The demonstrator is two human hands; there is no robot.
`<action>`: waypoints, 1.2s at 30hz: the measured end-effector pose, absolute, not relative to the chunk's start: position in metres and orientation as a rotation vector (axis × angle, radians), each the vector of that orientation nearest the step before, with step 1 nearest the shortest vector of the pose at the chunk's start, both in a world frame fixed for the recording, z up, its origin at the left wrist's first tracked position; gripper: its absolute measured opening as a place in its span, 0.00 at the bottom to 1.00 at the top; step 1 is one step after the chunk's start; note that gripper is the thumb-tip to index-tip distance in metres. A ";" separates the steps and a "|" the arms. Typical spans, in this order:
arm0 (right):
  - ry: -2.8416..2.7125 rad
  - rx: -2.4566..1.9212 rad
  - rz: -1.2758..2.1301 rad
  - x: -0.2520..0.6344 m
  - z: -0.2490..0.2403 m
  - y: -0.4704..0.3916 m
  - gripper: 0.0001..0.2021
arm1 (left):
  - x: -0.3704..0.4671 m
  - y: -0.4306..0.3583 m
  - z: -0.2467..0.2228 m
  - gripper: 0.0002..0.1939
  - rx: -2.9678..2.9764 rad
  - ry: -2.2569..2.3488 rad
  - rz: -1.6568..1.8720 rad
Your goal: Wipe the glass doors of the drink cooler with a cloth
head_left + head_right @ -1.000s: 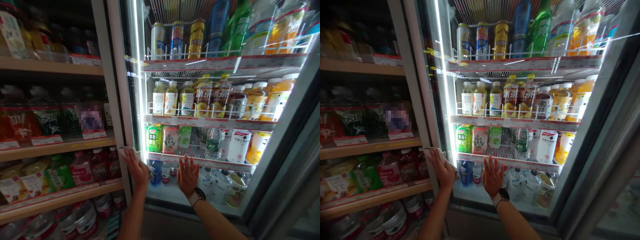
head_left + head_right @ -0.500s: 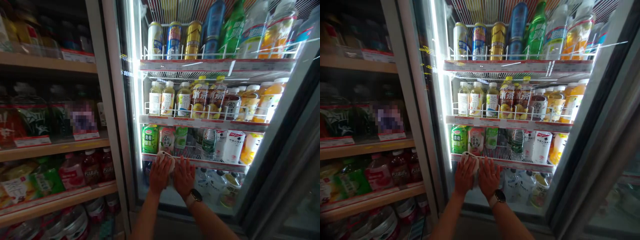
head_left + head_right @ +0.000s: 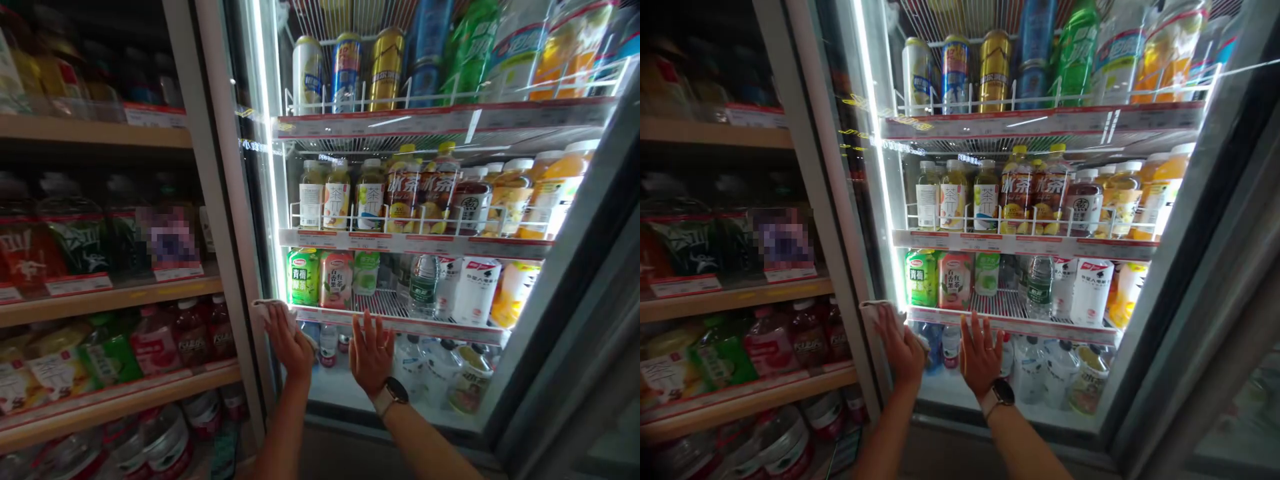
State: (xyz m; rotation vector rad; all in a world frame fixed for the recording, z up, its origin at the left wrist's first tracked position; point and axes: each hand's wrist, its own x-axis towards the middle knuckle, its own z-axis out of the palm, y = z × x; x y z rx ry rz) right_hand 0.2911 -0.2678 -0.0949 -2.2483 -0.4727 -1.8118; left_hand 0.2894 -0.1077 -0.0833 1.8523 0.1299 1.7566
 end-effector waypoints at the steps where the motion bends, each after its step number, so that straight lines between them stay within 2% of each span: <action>1: -0.466 -2.245 -1.814 0.292 -0.096 -0.268 0.32 | 0.291 -0.122 -0.087 0.30 1.874 0.077 1.777; 6: -0.492 -2.216 -1.867 0.297 -0.100 -0.270 0.30 | 0.292 -0.175 -0.099 0.28 1.993 -0.307 1.850; 11: -0.515 -2.200 -1.891 0.296 -0.097 -0.272 0.31 | 0.290 -0.153 -0.094 0.27 2.165 -0.494 1.953; 17: -0.538 -2.227 -1.836 0.290 -0.092 -0.272 0.33 | 0.287 -0.079 -0.086 0.30 2.152 -0.133 1.909; 21: -0.534 -2.216 -1.819 0.289 -0.092 -0.271 0.32 | 0.286 -0.062 -0.085 0.31 2.011 0.062 1.833; 26: -0.531 -2.195 -1.833 0.290 -0.092 -0.269 0.31 | 0.292 -0.113 -0.092 0.29 1.870 0.097 1.836; 30: -0.507 -2.186 -1.878 0.293 -0.092 -0.268 0.31 | 0.297 -0.162 -0.099 0.27 1.934 -0.127 1.891; 36: -0.522 -2.186 -1.891 0.293 -0.089 -0.269 0.31 | 0.300 -0.169 -0.100 0.25 1.978 -0.308 2.005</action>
